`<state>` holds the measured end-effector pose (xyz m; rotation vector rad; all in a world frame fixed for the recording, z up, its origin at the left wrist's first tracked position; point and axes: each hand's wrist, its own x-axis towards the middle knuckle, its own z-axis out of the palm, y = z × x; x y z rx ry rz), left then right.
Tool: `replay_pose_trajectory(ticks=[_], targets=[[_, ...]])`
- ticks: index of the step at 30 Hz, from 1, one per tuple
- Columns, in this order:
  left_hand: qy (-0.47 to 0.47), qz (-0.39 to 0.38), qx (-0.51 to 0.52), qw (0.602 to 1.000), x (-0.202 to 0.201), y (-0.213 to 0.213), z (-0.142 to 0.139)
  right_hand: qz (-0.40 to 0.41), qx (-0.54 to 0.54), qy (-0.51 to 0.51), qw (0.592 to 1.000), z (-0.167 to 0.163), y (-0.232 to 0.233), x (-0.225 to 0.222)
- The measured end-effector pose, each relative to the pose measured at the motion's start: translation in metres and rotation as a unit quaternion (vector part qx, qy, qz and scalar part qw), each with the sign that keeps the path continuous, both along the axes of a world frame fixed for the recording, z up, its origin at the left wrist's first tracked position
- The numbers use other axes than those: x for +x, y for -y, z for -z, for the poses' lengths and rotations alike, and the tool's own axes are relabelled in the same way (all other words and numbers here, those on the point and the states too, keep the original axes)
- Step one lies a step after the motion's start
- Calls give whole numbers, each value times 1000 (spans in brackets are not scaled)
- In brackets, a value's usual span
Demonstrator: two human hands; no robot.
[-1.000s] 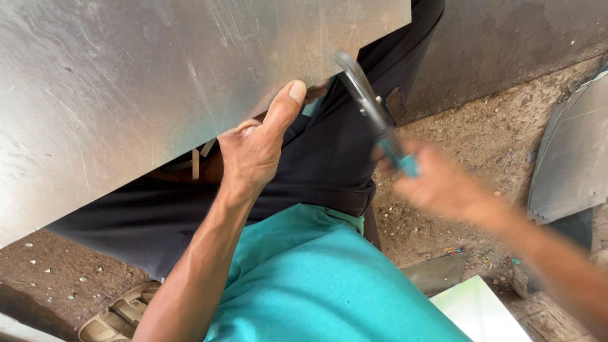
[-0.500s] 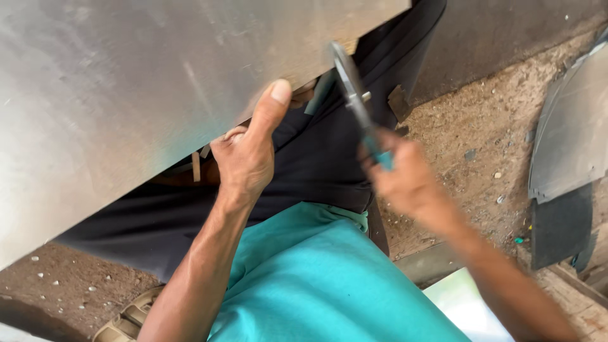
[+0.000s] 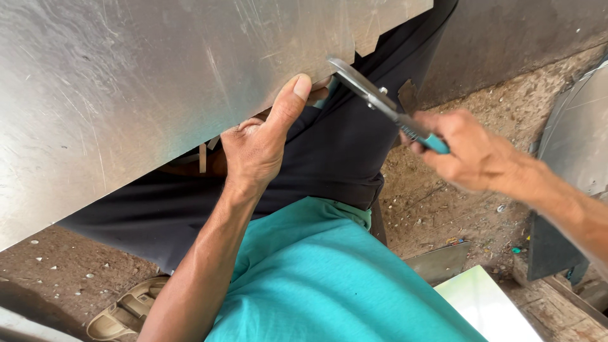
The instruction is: The person uses tin snips to cut a large metal sheet resting on their lap. They repeatedly trim the edges and cut out small sections, creating scrap pieces that fall to the ground.
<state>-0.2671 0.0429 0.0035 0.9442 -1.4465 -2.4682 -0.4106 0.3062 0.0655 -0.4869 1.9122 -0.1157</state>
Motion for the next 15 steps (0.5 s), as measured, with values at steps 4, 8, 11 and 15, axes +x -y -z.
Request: replay_pose_trajectory(ticks=[4,8,11,15], targets=[[-25,-48,51,997,3,0,5,23,16,15,1000,-11,17,0],[-9,-42,-6,999,3,2,4,202,41,113,972,-29,60,53],[-6,-35,-18,999,2,1,3,303,-173,135,927,-16,74,117],[-22,-61,40,997,4,-3,8,405,-219,84,884,20,75,168]])
